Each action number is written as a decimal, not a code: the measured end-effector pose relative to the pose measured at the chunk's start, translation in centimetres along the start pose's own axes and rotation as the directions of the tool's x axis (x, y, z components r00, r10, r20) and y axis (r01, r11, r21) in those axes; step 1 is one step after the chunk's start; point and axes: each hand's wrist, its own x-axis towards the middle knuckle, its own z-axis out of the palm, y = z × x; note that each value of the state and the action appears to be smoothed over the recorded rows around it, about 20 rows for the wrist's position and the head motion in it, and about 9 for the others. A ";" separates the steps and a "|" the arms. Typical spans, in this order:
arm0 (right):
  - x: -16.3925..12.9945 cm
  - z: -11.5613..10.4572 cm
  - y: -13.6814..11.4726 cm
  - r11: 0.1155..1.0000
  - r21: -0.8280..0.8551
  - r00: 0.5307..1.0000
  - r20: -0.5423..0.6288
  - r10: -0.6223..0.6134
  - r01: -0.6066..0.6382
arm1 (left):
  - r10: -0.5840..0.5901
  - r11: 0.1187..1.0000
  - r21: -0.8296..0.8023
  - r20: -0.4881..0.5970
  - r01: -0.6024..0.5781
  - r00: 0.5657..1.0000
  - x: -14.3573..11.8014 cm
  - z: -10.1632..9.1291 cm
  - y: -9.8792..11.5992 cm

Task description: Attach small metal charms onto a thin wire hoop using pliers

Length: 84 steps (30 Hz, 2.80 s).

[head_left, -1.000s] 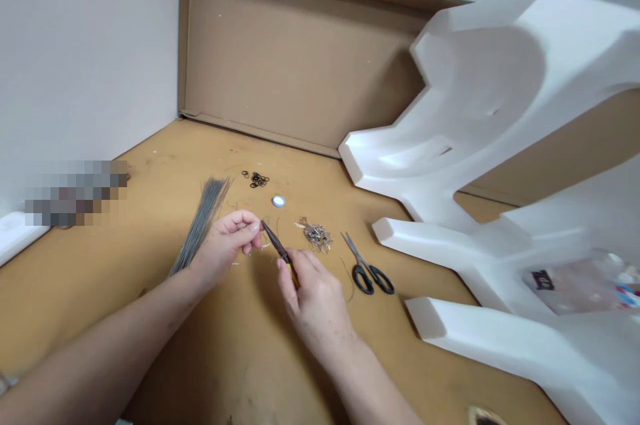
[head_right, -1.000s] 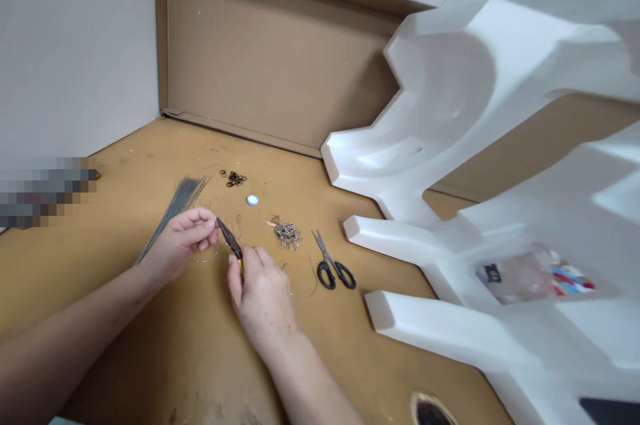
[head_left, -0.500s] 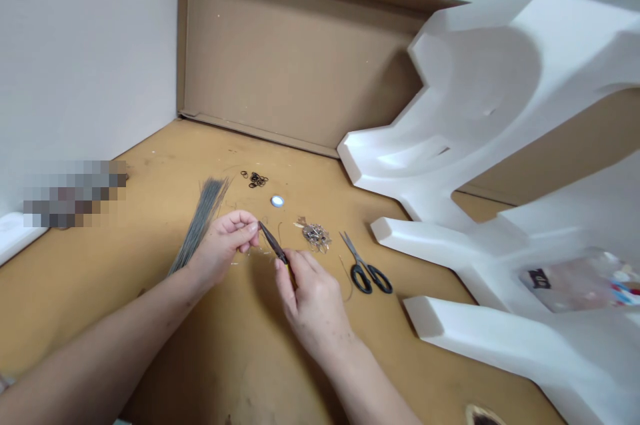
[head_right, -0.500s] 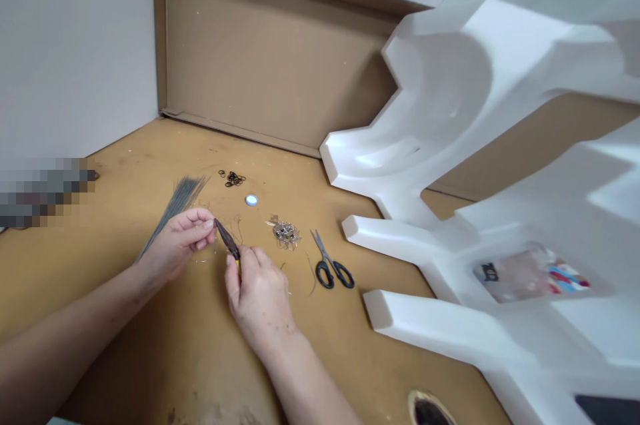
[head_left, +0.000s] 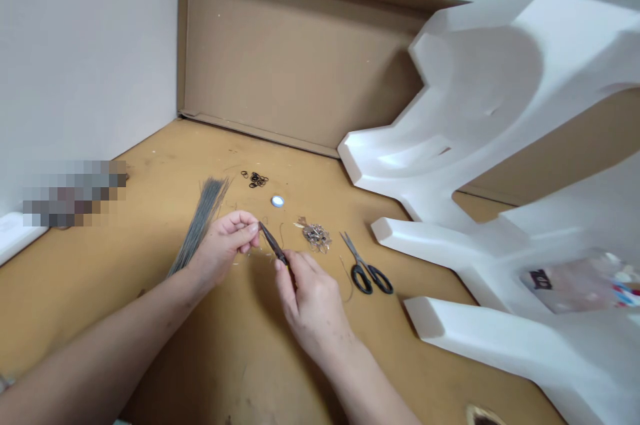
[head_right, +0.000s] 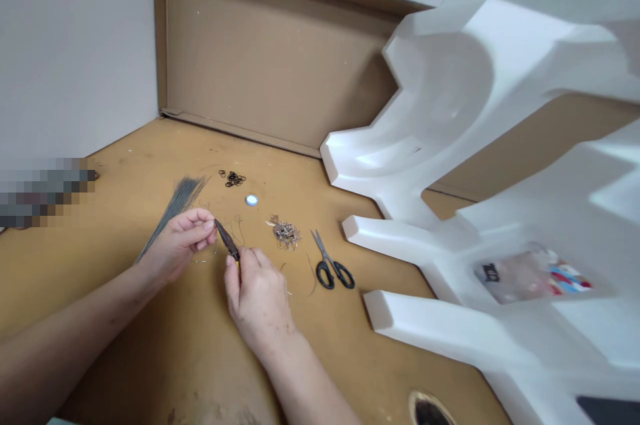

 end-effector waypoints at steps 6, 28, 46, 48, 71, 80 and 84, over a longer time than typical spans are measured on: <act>0.0 0.2 0.1 1.000 0.002 1.000 -0.018 -0.001 0.001 | -0.023 1.000 -0.020 0.017 0.023 1.000 0.0 0.0 0.2; 0.3 -1.6 -1.5 0.572 0.639 0.855 0.439 0.276 -0.514 | 0.068 0.995 -0.083 0.062 -0.062 0.996 0.3 -0.6 0.0; 0.8 -0.7 -0.9 -0.378 0.640 0.675 0.736 0.052 -0.669 | 0.087 0.989 -0.118 0.020 -0.084 0.996 0.5 -0.3 -0.1; 0.8 -0.5 -0.6 -0.380 0.643 0.678 0.733 0.053 -0.665 | 0.097 0.991 -0.087 -0.002 -0.097 0.995 0.5 -0.3 -0.2; 1.8 -1.0 2.7 0.863 -0.397 0.755 0.448 0.478 -0.311 | -0.028 0.980 -0.200 -0.083 0.011 0.996 1.1 -1.1 0.7; 1.6 -0.7 2.5 0.788 0.425 0.890 0.312 0.334 -0.445 | -0.053 0.994 -0.100 -0.051 0.048 0.997 0.7 -0.6 0.1; 1.3 0.2 1.3 0.506 0.723 0.877 0.318 0.359 -0.470 | -0.077 0.994 -0.075 -0.040 0.074 0.996 0.5 -0.2 -0.1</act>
